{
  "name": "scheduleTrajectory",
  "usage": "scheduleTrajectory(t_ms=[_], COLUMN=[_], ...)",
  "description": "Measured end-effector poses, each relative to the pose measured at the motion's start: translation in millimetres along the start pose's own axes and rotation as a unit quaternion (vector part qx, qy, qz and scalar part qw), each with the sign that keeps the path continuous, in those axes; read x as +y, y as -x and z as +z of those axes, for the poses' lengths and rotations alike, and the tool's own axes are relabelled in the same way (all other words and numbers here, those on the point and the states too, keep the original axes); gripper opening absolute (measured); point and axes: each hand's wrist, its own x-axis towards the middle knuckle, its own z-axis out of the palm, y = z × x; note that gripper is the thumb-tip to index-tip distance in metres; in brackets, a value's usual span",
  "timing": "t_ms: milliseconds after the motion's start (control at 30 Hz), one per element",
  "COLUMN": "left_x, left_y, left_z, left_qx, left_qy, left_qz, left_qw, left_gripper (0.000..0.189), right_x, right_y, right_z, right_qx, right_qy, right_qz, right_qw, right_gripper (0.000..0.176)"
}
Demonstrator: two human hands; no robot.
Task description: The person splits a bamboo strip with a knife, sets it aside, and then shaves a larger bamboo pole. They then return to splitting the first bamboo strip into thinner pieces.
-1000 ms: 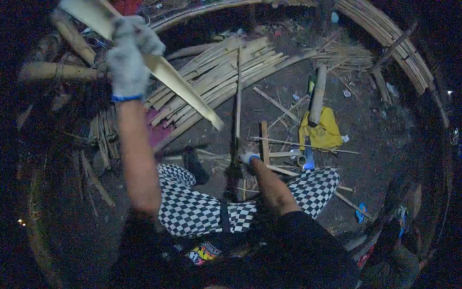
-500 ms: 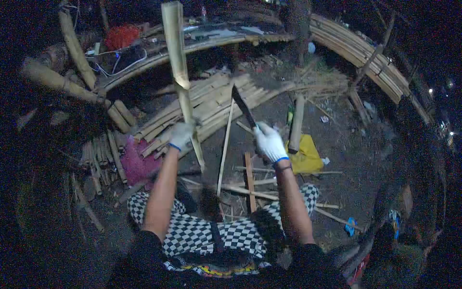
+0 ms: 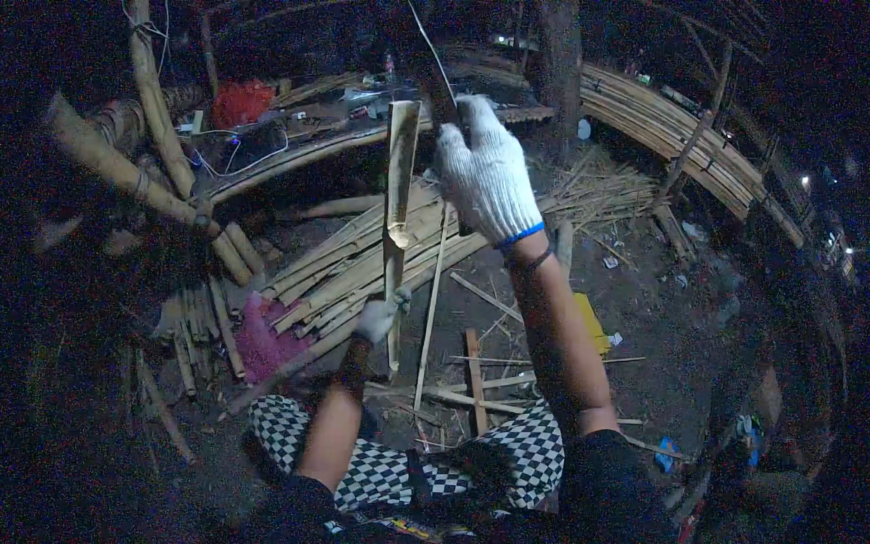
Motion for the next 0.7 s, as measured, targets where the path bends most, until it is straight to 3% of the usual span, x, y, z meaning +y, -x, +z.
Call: scheduleTrajectory(t_ms=[33, 133, 167, 200, 233, 267, 300, 333, 400, 433, 533, 600, 700], left_x=[-14.5, 78.5, 84.1, 89.8, 138.0, 178.4, 195.1, 165.1, 83.1, 88.0, 132.8, 163.2, 89.0], left_y=[-4.7, 25.8, 28.7, 30.9, 45.7, 60.1, 75.1, 65.3, 30.9, 34.1, 53.9, 65.3, 39.9], left_z=[1.1, 9.9, 6.5, 6.0, 7.8, 9.7, 13.1, 15.5, 18.2, 17.7, 13.8, 11.0, 10.0], left_qx=[-0.005, -0.004, -0.014, -0.014, -0.001, 0.013, 0.075, 0.075, 0.071, 0.071, 0.06, 0.051, 0.054], left_qy=[0.06, 0.119, 0.071, 0.068, -0.126, -0.313, -0.183, -0.184, 0.022, 0.021, -0.048, -0.3, -0.254], left_qz=[0.002, -0.033, 0.063, 0.061, -0.052, -0.162, -0.089, -0.089, 0.081, 0.08, 0.037, -0.126, -0.126], left_qw=[0.998, 0.992, 0.995, 0.996, 0.991, 0.936, 0.976, 0.976, 0.994, 0.994, 0.996, 0.944, 0.957], left_gripper=[0.029, 0.03, 0.027, 0.027, 0.024, 0.022, 0.033, 0.033, 0.048, 0.048, 0.052, 0.049, 0.05], right_x=[-6.3, -18.2, -17.2, -17.6, -19.4, -20.8, -20.6, -21.4, -23.1, -21.7, -17.6, -18.0, -19.0], right_y=[-1.6, -2.2, -3.3, -3.8, -4.5, -5.9, -7.0, -7.7, -8.1, -8.6, -10.9, -11.2, -10.7], right_z=[0.9, 3.2, 3.5, 4.3, 5.5, 6.5, 7.8, 8.0, 7.6, 8.2, 9.9, 10.5, 10.7], right_qx=[0.005, 0.002, 0.013, 0.014, 0.014, 0.015, 0.002, 0.002, -0.002, -0.002, 0.002, 0.002, -0.006], right_qy=[0.015, 0.018, 0.055, 0.052, 0.063, 0.074, 0.045, 0.045, 0.051, 0.049, 0.049, 0.054, 0.066], right_qz=[0.003, -0.024, -0.061, -0.06, -0.06, -0.061, -0.037, -0.037, -0.032, -0.031, -0.047, -0.06, -0.067], right_qw=[1.0, 1.0, 0.997, 0.997, 0.996, 0.995, 0.998, 0.998, 0.998, 0.998, 0.998, 0.997, 0.996], right_gripper=[0.022, 0.022, 0.022, 0.022, 0.023, 0.023, 0.024, 0.024, 0.024, 0.024, 0.024, 0.022, 0.022])
